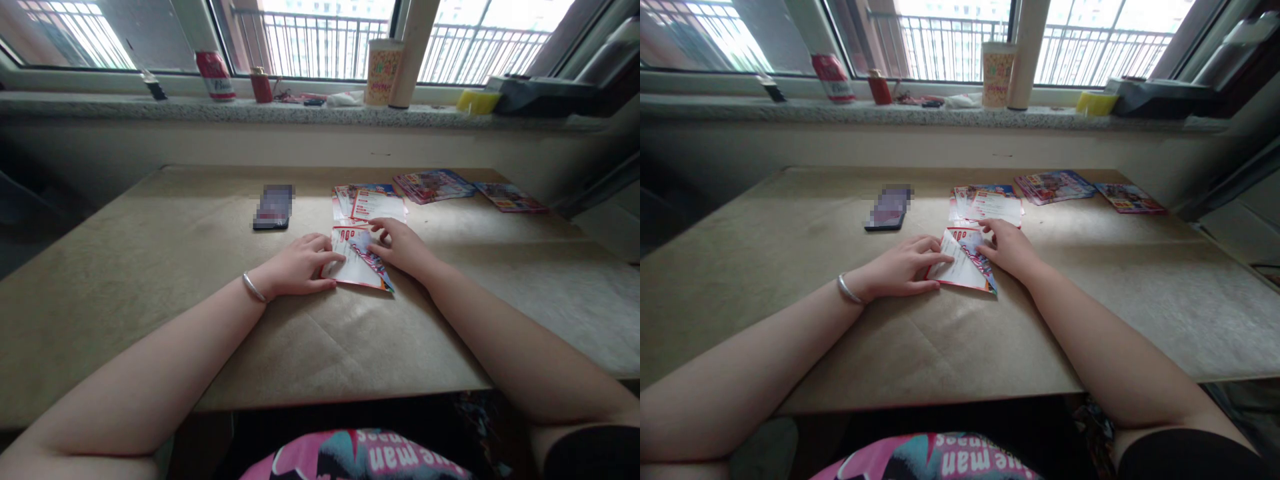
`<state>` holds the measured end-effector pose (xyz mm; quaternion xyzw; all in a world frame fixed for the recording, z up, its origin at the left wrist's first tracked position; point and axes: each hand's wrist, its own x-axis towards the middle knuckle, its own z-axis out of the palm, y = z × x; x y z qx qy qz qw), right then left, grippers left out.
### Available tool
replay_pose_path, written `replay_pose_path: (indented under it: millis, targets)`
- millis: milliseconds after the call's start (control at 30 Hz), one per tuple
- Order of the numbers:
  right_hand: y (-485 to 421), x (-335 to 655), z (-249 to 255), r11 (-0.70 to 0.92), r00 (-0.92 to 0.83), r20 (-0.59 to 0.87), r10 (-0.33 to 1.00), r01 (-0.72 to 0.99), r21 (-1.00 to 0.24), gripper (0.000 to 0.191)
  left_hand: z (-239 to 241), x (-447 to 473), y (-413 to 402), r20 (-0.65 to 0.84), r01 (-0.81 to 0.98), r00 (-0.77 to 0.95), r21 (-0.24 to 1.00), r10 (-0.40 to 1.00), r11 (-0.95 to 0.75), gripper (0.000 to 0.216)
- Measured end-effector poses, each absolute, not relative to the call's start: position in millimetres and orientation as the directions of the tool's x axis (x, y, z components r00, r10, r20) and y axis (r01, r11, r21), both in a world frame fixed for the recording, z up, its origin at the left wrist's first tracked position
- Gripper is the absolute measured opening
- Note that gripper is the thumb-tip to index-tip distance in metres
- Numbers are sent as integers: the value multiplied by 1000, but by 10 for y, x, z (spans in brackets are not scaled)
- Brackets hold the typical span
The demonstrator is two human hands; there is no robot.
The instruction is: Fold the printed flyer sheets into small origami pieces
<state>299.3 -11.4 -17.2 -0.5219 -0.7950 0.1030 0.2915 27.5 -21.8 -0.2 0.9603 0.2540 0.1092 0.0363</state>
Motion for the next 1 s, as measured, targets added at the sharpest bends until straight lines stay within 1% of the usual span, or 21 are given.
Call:
replay_pose_path:
  millis: [67,100,200,233,300,400,467,600,767,900,1000]
  targets:
    - [-128,2981,-147,422,-272,370,888,800,-426,31,-1,279,-233,197,472,850,127,489,-872,47]
    - [-135,2976,-135,434,-293,365,884,806,-403,23,-1,282,-238,207,466,851,125,483,-876,46]
    - [-146,2974,-121,543,-434,342,834,760,-359,11,-1,297,-240,242,426,863,126,444,-896,43]
    - [-145,2978,-125,584,-478,347,807,731,-351,11,2,302,-238,248,409,869,131,429,-903,41]
    - [-138,2989,-147,650,-538,371,757,678,-343,19,13,312,-234,258,379,877,148,406,-913,36]
    - [-119,2999,-192,702,-585,390,711,619,-352,32,38,321,-242,284,339,882,172,376,-925,29]
    - [-106,2996,-217,726,-610,394,687,584,-362,38,59,326,-260,296,306,890,176,347,-936,25]
    - [-85,2975,-247,739,-634,381,673,562,-372,37,89,337,-302,309,275,898,163,314,-948,22]
    - [-84,2971,-227,719,-615,374,694,622,-310,36,53,348,-299,361,296,876,122,321,-947,22]
    - [-120,2975,-168,703,-615,341,711,642,-306,28,15,344,-271,379,345,846,144,374,-927,23]
    - [-144,2971,-152,732,-653,331,681,605,-313,32,11,335,-260,372,388,821,192,433,-901,25]
